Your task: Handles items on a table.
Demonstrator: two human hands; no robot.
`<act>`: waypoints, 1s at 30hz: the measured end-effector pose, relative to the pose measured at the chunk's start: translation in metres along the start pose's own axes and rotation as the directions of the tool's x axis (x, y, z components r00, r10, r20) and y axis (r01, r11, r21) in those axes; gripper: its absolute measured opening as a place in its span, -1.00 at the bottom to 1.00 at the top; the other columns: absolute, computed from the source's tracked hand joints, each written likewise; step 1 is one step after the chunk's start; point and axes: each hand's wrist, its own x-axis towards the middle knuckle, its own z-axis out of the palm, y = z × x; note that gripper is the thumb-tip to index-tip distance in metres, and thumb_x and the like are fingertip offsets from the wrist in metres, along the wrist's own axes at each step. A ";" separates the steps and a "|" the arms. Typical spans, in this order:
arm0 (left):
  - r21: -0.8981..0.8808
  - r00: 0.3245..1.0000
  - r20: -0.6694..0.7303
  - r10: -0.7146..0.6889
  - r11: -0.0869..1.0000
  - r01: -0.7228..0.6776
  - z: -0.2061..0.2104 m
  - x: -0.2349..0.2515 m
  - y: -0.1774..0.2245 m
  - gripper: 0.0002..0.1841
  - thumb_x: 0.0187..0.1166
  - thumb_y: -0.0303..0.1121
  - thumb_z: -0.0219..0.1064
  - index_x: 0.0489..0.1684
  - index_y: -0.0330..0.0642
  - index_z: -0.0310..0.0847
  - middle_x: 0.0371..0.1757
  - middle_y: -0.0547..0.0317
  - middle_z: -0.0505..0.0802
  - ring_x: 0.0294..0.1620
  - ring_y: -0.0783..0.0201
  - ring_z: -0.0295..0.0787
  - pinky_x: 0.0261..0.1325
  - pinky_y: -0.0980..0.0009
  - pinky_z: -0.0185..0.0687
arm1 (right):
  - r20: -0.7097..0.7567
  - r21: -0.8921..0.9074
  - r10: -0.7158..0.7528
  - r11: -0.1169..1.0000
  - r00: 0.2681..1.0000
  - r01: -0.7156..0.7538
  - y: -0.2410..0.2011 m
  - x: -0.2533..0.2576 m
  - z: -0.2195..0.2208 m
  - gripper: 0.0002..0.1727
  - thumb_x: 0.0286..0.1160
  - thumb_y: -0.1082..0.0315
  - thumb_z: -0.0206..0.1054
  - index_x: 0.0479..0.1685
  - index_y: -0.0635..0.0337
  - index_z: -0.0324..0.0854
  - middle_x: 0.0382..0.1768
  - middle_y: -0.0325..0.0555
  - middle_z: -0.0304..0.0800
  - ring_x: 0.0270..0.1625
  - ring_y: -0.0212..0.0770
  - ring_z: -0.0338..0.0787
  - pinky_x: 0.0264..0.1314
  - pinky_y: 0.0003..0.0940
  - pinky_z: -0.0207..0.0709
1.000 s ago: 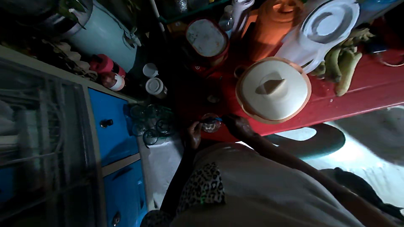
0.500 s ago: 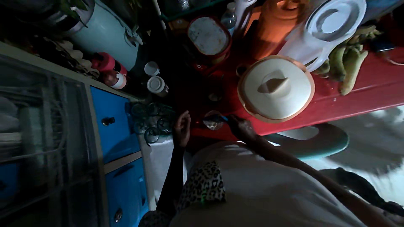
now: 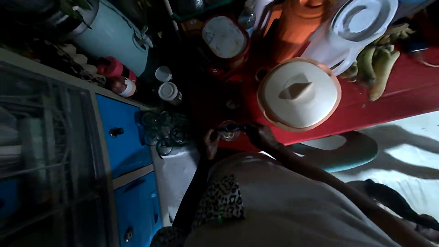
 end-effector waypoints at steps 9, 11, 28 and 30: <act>-0.009 0.999 -0.033 0.035 0.999 -0.035 0.004 0.001 -0.004 -0.81 0.52 -0.51 0.37 -0.16 -0.54 0.77 -0.24 -0.16 0.87 -0.24 0.30 0.81 -0.03 0.40 0.73 | 0.069 -0.040 0.052 0.998 0.996 -0.049 -0.002 0.005 -0.007 -0.65 0.78 0.34 0.12 0.29 0.35 0.68 0.06 0.35 0.83 0.02 0.37 0.86 0.05 0.34 0.67; -0.053 0.999 -0.017 0.035 0.998 -0.036 0.003 0.001 0.000 -0.72 0.48 -0.52 0.38 0.03 -0.59 0.72 -0.12 -0.24 0.86 -0.18 0.25 0.82 -0.02 0.38 0.73 | 0.088 -0.045 0.061 0.997 0.994 -0.057 -0.002 0.005 -0.010 -0.66 0.77 0.35 0.12 0.22 0.38 0.69 0.03 0.36 0.82 0.02 0.39 0.85 0.06 0.34 0.66; -0.010 0.992 0.023 0.121 0.993 -0.120 0.006 -0.007 0.016 -0.84 0.48 -0.62 0.30 -0.25 -0.56 0.80 -0.22 -0.23 0.90 -0.16 0.21 0.86 0.07 0.35 0.71 | 0.007 -0.038 -0.043 0.998 0.999 0.043 -0.018 0.013 -0.004 -0.73 0.66 0.41 0.22 -0.02 0.39 0.80 0.06 0.32 0.82 -0.03 0.30 0.89 -0.03 0.24 0.73; -0.015 0.994 0.027 0.108 0.994 -0.108 0.005 -0.005 0.016 -0.83 0.50 -0.61 0.29 -0.20 -0.56 0.80 -0.20 -0.23 0.90 -0.14 0.21 0.86 0.09 0.35 0.72 | 0.035 -0.048 -0.054 0.997 0.998 0.055 -0.018 0.015 -0.005 -0.73 0.67 0.40 0.22 0.00 0.40 0.79 0.07 0.33 0.82 -0.02 0.32 0.87 -0.02 0.28 0.71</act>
